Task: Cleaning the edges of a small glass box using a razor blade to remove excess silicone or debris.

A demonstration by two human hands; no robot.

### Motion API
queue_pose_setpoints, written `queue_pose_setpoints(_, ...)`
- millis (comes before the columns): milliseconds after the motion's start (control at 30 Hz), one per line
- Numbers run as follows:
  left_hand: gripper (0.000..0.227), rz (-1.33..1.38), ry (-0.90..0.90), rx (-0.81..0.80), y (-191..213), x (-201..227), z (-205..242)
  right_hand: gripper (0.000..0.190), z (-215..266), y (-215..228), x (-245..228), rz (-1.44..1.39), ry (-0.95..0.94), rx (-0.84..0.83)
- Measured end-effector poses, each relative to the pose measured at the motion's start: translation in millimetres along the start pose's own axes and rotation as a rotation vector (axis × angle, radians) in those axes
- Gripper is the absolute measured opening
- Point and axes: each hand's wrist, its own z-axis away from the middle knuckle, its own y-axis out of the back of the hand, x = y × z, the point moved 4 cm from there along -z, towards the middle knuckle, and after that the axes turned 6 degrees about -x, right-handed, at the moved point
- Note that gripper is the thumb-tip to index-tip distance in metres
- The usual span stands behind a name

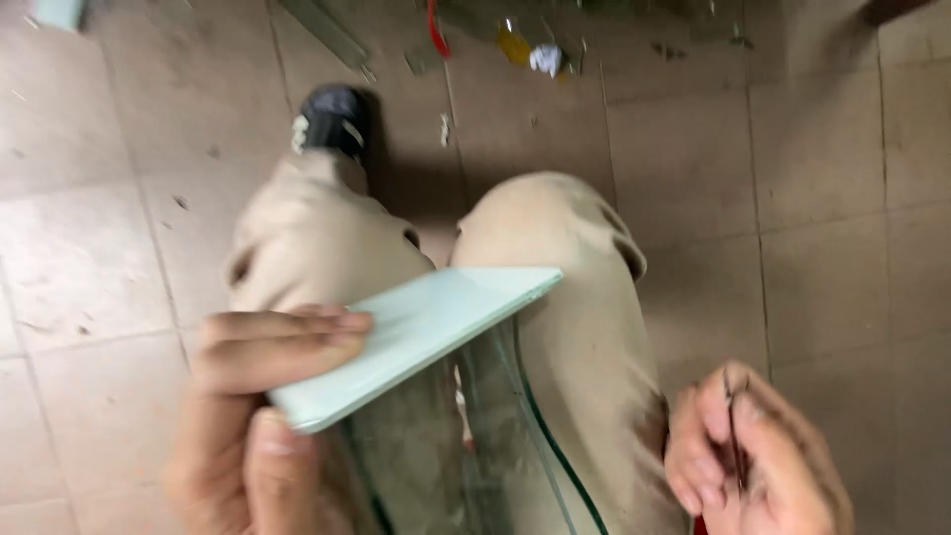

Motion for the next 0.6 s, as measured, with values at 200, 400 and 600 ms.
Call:
queue_pose_setpoints(200,0.08,-0.08,-0.333,-0.697,-9,84,-30,0.039,52,9,29,0.022,-0.278,0.175)
queue_pose_setpoints(400,0.102,0.029,-0.262,-1.708,-54,105,-51,0.04,72,-11,48,0.213,-0.16,0.104)
queue_pose_setpoints(600,0.059,0.178,-0.294,-1.573,-15,105,-35,0.029,51,-6,52,-0.003,-0.119,-0.274)
